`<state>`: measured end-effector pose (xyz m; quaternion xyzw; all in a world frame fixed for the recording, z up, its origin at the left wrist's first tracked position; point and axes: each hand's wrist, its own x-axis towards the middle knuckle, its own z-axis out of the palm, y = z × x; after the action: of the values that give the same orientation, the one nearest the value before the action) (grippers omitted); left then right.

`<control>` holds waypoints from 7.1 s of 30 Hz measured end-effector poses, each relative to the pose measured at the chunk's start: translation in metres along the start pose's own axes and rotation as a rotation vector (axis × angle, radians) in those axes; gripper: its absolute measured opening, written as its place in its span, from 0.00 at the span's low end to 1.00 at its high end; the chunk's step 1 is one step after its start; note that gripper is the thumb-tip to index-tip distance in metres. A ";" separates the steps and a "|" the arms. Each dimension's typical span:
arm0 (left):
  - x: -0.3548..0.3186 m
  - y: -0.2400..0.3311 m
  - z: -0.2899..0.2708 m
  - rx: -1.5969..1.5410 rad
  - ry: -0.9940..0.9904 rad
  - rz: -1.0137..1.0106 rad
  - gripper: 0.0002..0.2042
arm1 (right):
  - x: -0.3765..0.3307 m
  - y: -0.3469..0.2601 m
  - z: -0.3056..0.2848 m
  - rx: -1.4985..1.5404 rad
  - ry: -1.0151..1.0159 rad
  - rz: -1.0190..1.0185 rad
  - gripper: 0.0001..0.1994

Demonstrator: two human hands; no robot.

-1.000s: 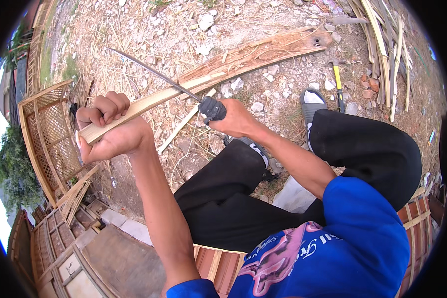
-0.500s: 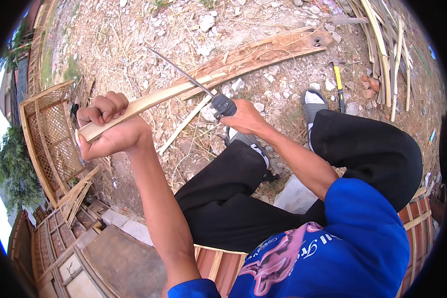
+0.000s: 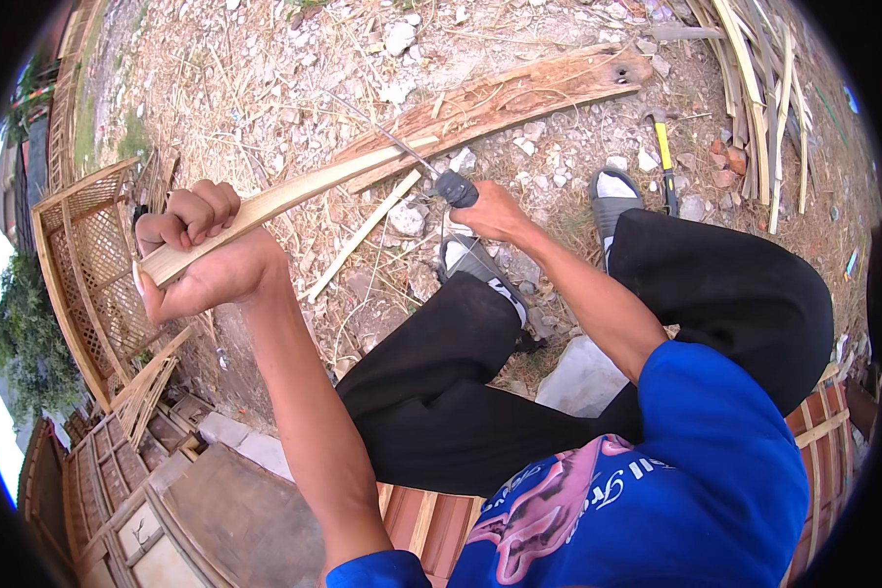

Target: The person scrapes a bamboo strip using a knife, sets the knife down to pick up and assemble bamboo strips by hand, and scrapes another bamboo strip with the knife.

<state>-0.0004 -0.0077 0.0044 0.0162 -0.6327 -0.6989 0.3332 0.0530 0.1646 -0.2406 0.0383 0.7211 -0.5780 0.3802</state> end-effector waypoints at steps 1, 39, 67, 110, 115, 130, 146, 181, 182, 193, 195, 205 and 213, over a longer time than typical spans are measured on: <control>0.002 0.001 -0.001 -0.007 0.017 0.004 0.20 | 0.000 -0.004 0.006 -0.043 0.000 -0.026 0.16; 0.012 -0.008 -0.005 -0.048 -0.005 0.017 0.22 | -0.019 -0.043 0.027 0.078 0.074 -0.313 0.17; 0.019 -0.008 -0.006 -0.002 0.076 -0.015 0.19 | 0.026 0.104 0.009 0.018 0.175 0.119 0.19; 0.025 -0.011 -0.025 0.124 0.324 -0.025 0.18 | -0.008 0.028 0.042 0.153 -0.014 -0.358 0.17; 0.027 -0.008 -0.024 0.110 0.371 -0.031 0.17 | -0.006 0.081 0.040 0.012 0.135 -0.261 0.18; 0.019 -0.008 -0.012 0.114 0.263 -0.010 0.19 | -0.021 -0.062 0.061 0.193 0.024 -0.482 0.15; 0.001 -0.008 -0.001 0.069 0.139 0.009 0.21 | -0.046 -0.093 0.050 0.258 0.002 -0.425 0.17; -0.003 0.000 0.015 0.098 0.112 0.018 0.18 | -0.013 -0.046 0.048 0.216 0.124 -0.396 0.15; -0.003 -0.004 0.013 0.102 0.119 0.004 0.18 | -0.001 -0.022 0.046 0.228 0.141 -0.295 0.16; 0.002 -0.003 0.005 0.107 0.155 -0.004 0.17 | -0.030 -0.066 0.049 0.181 0.079 -0.471 0.16; 0.002 -0.002 0.014 0.086 0.142 -0.015 0.17 | -0.012 -0.047 0.048 0.143 0.103 -0.423 0.16; 0.007 -0.008 -0.002 0.100 0.185 0.012 0.19 | -0.020 -0.048 0.051 0.127 0.123 -0.426 0.18; 0.005 -0.009 0.001 0.111 0.187 -0.002 0.20 | 0.026 0.011 0.041 0.136 0.125 -0.156 0.18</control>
<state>-0.0090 -0.0096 -0.0019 0.1005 -0.6364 -0.6587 0.3887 0.0604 0.1222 -0.2667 0.0437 0.7032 -0.6500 0.2847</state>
